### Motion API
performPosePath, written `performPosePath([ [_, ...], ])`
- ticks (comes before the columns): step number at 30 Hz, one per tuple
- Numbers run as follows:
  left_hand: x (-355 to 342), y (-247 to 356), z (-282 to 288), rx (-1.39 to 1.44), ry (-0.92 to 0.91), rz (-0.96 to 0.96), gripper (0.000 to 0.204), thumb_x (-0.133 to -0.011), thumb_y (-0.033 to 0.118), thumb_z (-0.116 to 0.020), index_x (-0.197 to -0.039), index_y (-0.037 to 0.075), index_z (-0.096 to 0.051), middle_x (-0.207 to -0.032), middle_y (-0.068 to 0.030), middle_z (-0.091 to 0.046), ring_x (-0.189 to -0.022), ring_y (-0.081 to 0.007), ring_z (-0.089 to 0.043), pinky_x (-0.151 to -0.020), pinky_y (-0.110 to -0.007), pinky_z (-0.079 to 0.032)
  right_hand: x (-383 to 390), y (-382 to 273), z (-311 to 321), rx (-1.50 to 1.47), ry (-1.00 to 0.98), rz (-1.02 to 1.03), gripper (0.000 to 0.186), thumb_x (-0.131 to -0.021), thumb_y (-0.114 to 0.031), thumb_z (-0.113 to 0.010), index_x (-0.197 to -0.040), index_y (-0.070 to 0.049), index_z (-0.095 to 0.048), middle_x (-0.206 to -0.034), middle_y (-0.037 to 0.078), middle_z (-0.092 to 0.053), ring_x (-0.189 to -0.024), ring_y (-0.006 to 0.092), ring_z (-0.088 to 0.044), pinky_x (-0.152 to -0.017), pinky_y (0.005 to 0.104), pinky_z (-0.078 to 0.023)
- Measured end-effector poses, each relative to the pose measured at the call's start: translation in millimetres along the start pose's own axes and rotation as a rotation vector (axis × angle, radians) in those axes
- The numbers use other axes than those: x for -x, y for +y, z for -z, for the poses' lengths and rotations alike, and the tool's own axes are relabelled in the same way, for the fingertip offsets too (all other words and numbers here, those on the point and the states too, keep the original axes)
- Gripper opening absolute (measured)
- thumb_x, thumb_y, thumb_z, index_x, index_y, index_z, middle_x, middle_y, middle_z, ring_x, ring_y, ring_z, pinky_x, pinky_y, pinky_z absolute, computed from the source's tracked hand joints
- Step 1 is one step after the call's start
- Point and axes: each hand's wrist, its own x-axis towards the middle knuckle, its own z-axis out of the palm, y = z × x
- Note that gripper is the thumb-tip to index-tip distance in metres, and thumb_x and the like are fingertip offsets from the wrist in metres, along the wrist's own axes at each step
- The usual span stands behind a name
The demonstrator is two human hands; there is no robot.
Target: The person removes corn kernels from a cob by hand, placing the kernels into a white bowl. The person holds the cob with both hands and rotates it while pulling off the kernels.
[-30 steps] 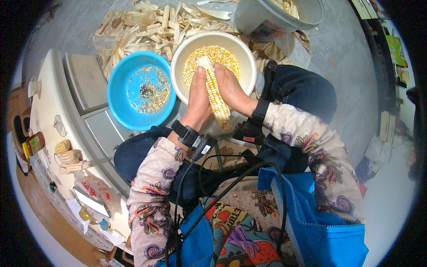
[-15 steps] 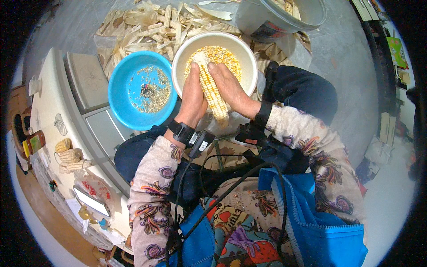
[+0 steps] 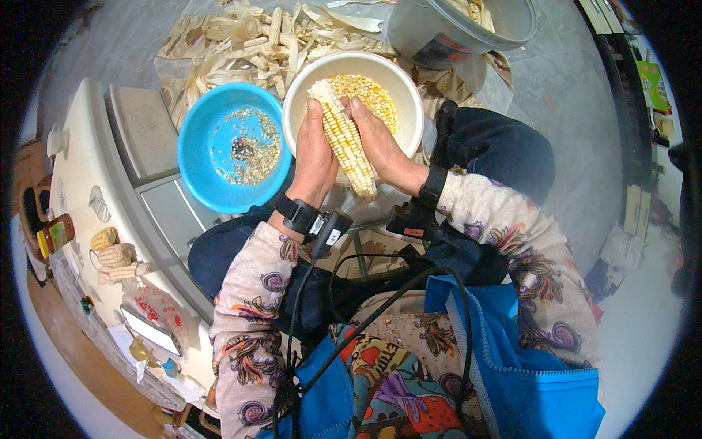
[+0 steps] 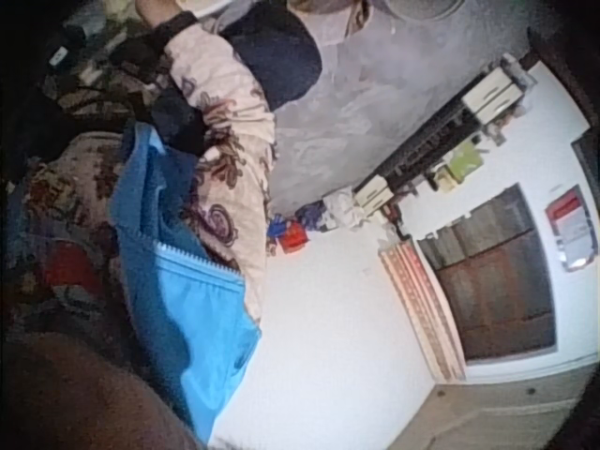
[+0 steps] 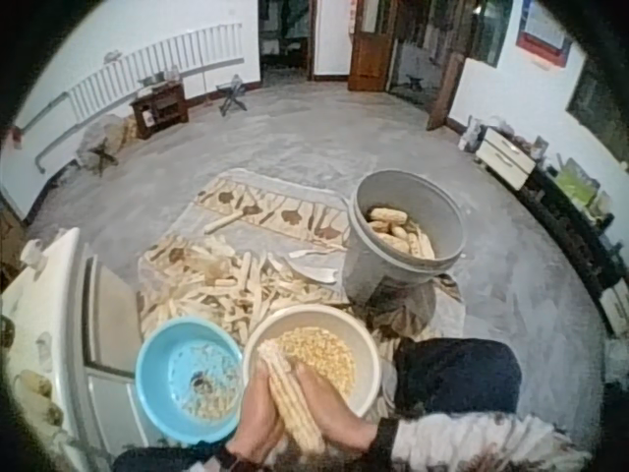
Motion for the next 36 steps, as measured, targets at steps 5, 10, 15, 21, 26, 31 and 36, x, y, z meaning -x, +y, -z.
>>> performPosePath([
  [5, -0.6, -5.6, -0.5, -0.053, 0.077, 0.027, 0.042, -0.096, 0.034, -0.033, -0.117, -0.001, -0.045, -0.11, -0.0105, -0.052, -0.098, -0.0151, -0.051, -0.088, -0.029, -0.042, -2.9, -0.7, -1.0, 0.106, -0.001, 0.002, 0.051, -0.095, -0.039, -0.027, -0.102, 0.004, -0.051, -0.095, 0.017, -0.057, -0.091, 0.0285, -0.053, -0.086, 0.0348, -0.039],
  [10, -2.3, -4.6, 0.9, -0.047, 0.055, 0.005, 0.044, -0.096, 0.035, -0.032, -0.117, -0.001, -0.045, -0.109, -0.011, -0.052, -0.098, -0.016, -0.052, -0.087, -0.03, -0.042, -2.8, 0.7, 2.6, 0.159, 0.02, -0.019, 0.045, -0.095, -0.036, -0.03, -0.101, 0.003, -0.052, -0.09, 0.017, -0.056, -0.089, 0.029, -0.054, -0.083, 0.0352, -0.04],
  [15, -8.4, 5.8, 6.8, -0.021, 0.101, -0.008, 0.045, -0.095, 0.037, -0.032, -0.117, -0.001, -0.043, -0.105, -0.0138, -0.056, -0.099, -0.0229, -0.055, -0.089, -0.035, -0.045, -2.0, 0.1, -2.4, 0.125, -0.07, 0.198, 0.045, -0.095, -0.035, -0.03, -0.105, 0.003, -0.051, -0.095, 0.02, -0.055, -0.093, 0.0305, -0.053, -0.084, 0.037, -0.039],
  [21, -5.7, -3.6, 3.1, -0.027, 0.152, -0.051, 0.045, -0.096, 0.039, -0.03, -0.105, -0.001, -0.049, -0.094, -0.0106, -0.057, -0.087, -0.0169, -0.056, -0.08, -0.031, -0.046, 6.1, -3.4, -1.3, 0.221, -0.089, -0.056, 0.045, -0.096, -0.029, -0.028, -0.12, 0.006, -0.042, -0.11, 0.016, -0.052, -0.104, 0.0184, -0.049, -0.09, 0.0286, -0.037],
  [26, -5.2, 0.3, 3.5, -0.1, 0.111, -0.025, 0.045, -0.095, 0.039, -0.03, -0.107, -0.001, -0.048, -0.093, -0.0106, -0.056, -0.085, -0.0164, -0.056, -0.077, -0.03, -0.047, 1.2, -0.8, -1.3, -0.078, -0.106, -0.247, 0.046, -0.095, -0.035, -0.028, -0.107, 0.004, -0.049, -0.094, 0.019, -0.056, -0.091, 0.0269, -0.053, -0.083, 0.0349, -0.04],
  [31, -11.2, 9.2, 9.1, 0.038, 0.203, -0.014, 0.046, -0.095, 0.041, -0.031, -0.109, 0.0, -0.047, -0.093, -0.0108, -0.056, -0.084, -0.0174, -0.056, -0.075, -0.031, -0.048, 5.3, -4.3, -4.3, -0.067, -0.162, 0.014, 0.045, -0.095, -0.035, -0.031, -0.109, 0.004, -0.048, -0.098, 0.017, -0.057, -0.092, 0.0234, -0.054, -0.083, 0.0325, -0.041],
  [36, -11.0, 3.3, 10.7, 0.024, 0.251, -0.017, 0.046, -0.094, 0.042, -0.033, -0.11, 0.001, -0.047, -0.093, -0.0106, -0.056, -0.084, -0.0179, -0.056, -0.075, -0.031, -0.048, 11.0, -8.5, -5.6, 0.268, -0.14, -0.047, 0.047, -0.095, -0.037, -0.028, -0.101, 0.004, -0.05, -0.093, 0.016, -0.057, -0.089, 0.0241, -0.055, -0.08, 0.0344, -0.042],
])
